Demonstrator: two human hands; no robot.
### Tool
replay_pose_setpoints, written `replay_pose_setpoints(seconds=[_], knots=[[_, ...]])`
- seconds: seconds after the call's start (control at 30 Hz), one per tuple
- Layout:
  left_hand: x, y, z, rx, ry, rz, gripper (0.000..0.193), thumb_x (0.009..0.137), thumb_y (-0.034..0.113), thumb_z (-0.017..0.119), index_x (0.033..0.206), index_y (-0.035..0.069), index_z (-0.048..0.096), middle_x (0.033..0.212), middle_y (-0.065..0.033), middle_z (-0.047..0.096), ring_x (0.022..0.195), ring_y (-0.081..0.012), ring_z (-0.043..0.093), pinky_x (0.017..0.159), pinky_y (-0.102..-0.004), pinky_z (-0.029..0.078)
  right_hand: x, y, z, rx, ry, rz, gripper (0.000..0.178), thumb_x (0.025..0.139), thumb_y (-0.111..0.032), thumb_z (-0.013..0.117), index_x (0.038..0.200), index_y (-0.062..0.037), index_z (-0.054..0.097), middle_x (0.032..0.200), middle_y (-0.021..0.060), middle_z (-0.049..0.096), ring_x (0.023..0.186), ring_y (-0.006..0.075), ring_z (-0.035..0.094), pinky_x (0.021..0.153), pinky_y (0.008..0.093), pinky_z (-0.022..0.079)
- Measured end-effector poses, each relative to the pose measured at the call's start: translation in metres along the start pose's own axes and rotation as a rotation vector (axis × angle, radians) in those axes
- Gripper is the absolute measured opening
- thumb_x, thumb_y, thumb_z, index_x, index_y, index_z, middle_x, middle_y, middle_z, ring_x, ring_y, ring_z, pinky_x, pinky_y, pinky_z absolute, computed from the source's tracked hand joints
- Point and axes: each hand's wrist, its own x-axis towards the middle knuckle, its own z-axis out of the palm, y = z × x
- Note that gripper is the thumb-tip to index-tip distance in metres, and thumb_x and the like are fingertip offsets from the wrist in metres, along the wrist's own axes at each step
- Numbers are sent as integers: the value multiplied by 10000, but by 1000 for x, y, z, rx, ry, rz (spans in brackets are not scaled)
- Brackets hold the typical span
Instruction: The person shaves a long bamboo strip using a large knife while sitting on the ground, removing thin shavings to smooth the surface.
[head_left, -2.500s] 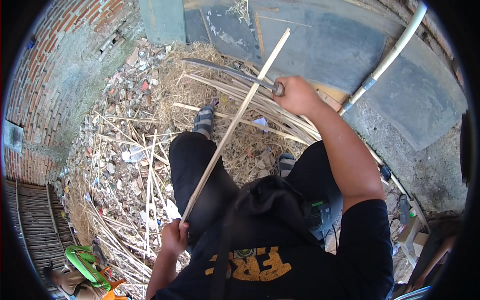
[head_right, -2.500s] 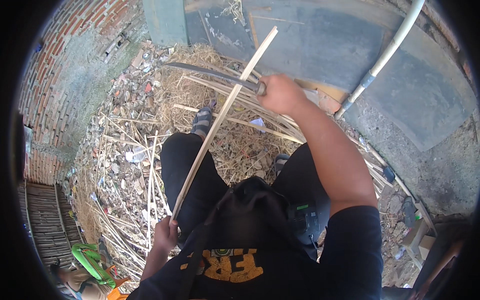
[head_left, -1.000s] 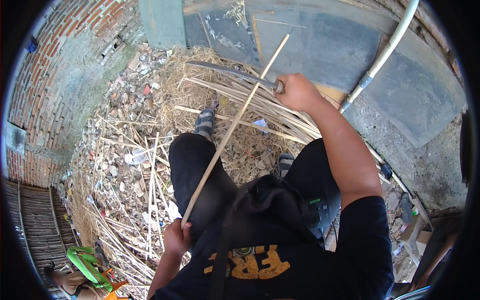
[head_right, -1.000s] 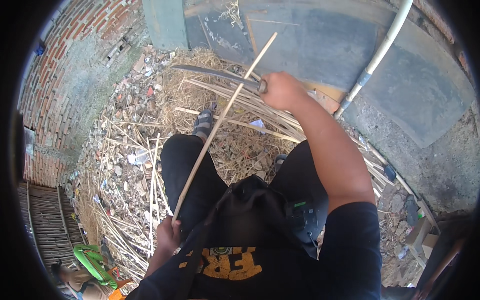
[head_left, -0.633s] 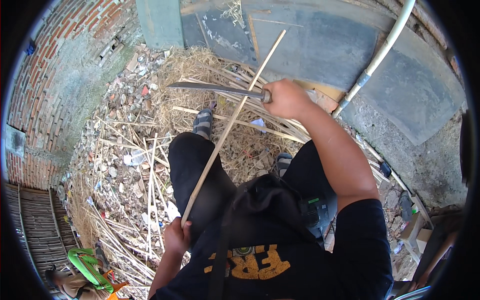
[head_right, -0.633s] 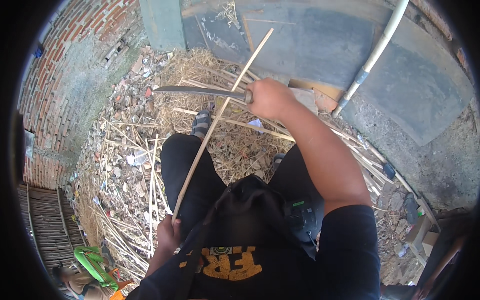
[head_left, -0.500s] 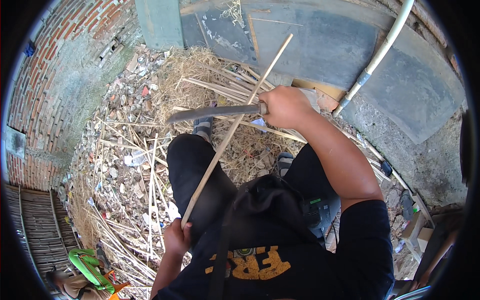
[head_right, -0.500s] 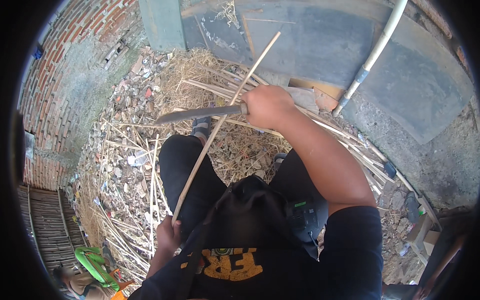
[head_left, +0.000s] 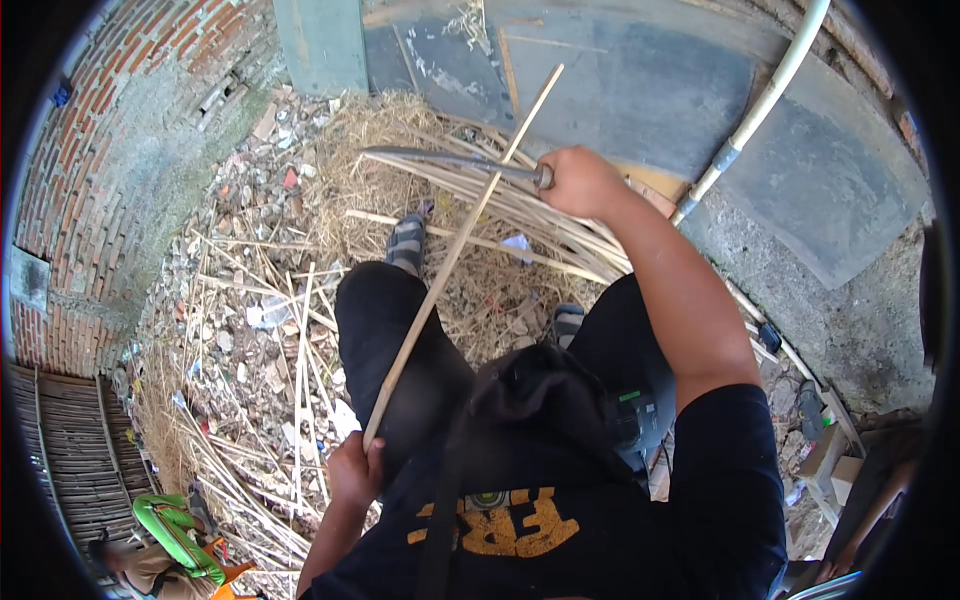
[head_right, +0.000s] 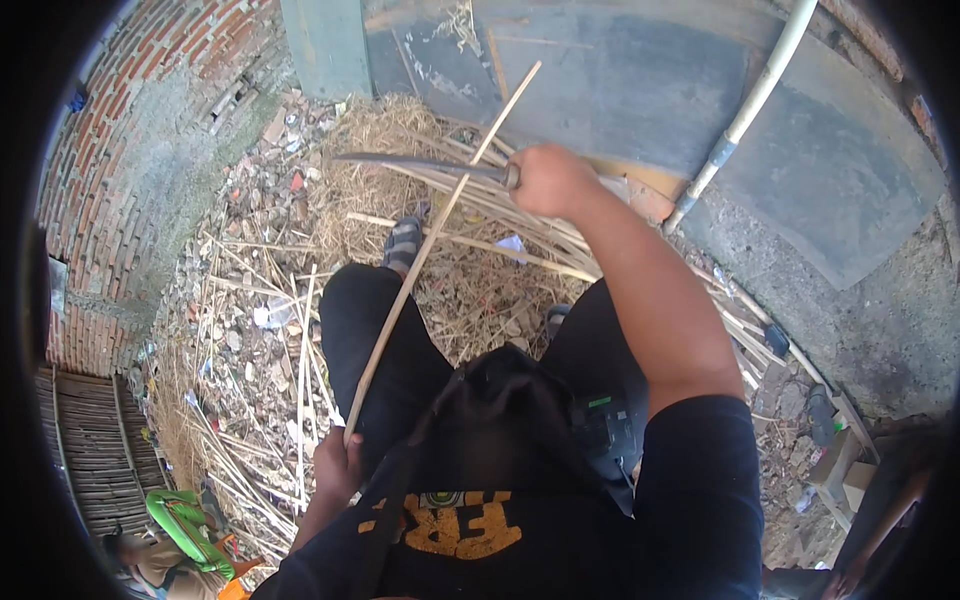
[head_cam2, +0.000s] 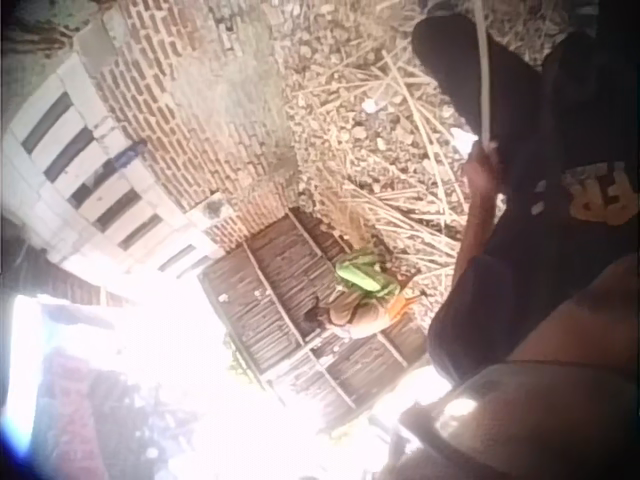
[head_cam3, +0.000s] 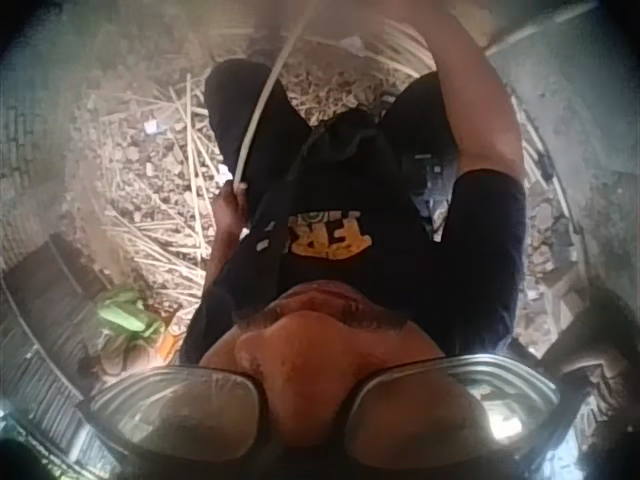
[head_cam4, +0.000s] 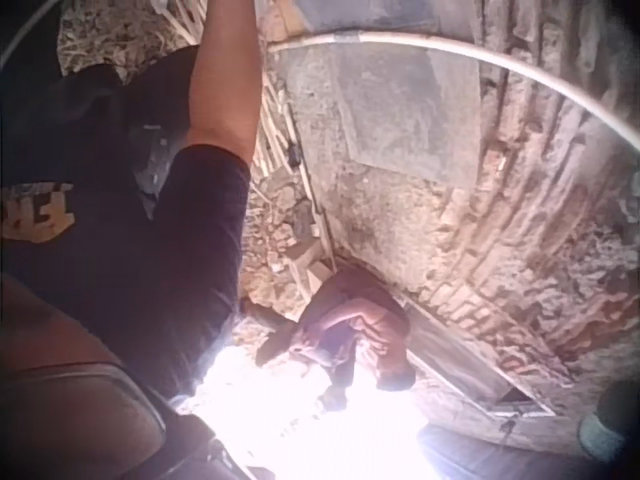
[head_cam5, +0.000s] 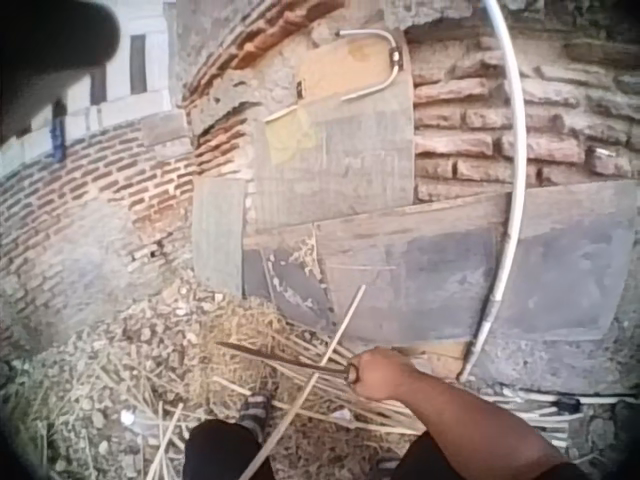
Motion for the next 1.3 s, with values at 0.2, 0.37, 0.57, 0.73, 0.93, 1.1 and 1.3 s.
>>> replay_pose_setpoints(seconds=[0.2,0.37,0.57,0.73,0.93,1.1,1.3], knots=[[-2,-1,-5,-37,-56,-59,360,968,338,588,802,22,535,662,-257,587,648,-500,590,571,-558,440,-28,-29,-3,-26,17,-100,269,788,-218,679,1009,-70,716,904,186,709,866,361,680,798,461,543],[-1,1,0,57,-24,-62,351,957,343,600,836,18,544,699,-257,605,655,-495,598,584,-562,451,6,25,-8,115,213,-8,248,799,-239,698,966,-57,720,841,194,703,806,387,674,749,457,530],[-4,-2,-6,41,-55,-63,343,955,348,609,874,19,556,700,-247,604,666,-490,604,594,-556,466,-23,4,-14,-2,81,-8,251,797,-206,670,1007,-78,722,952,184,721,899,354,687,837,435,549],[11,3,-12,-1,-87,-1,360,964,346,604,843,13,546,674,-244,593,655,-488,598,568,-541,447,-23,-7,-9,-75,5,-37,241,804,-206,661,1014,-103,722,948,162,722,922,328,697,844,448,554],[5,-4,-12,-63,-102,-15,452,988,403,567,747,22,531,602,-224,576,615,-477,594,540,-498,445,-29,-27,-7,-42,29,-54,249,794,-185,646,1027,-120,701,881,142,712,888,321,702,803,463,563],[9,-5,-13,-215,-141,-54,481,999,435,548,765,14,547,594,-199,580,584,-433,608,532,-455,455,-16,-9,4,-51,-3,-118,270,786,-190,657,1040,-111,705,880,150,715,863,342,701,802,453,568],[6,-12,-11,-268,-158,-29,549,1032,466,454,787,-17,542,586,-153,521,539,-288,530,543,-413,407,-16,-24,-4,60,108,-13,266,780,-205,671,1028,-119,717,901,158,725,862,349,697,801,454,567]])
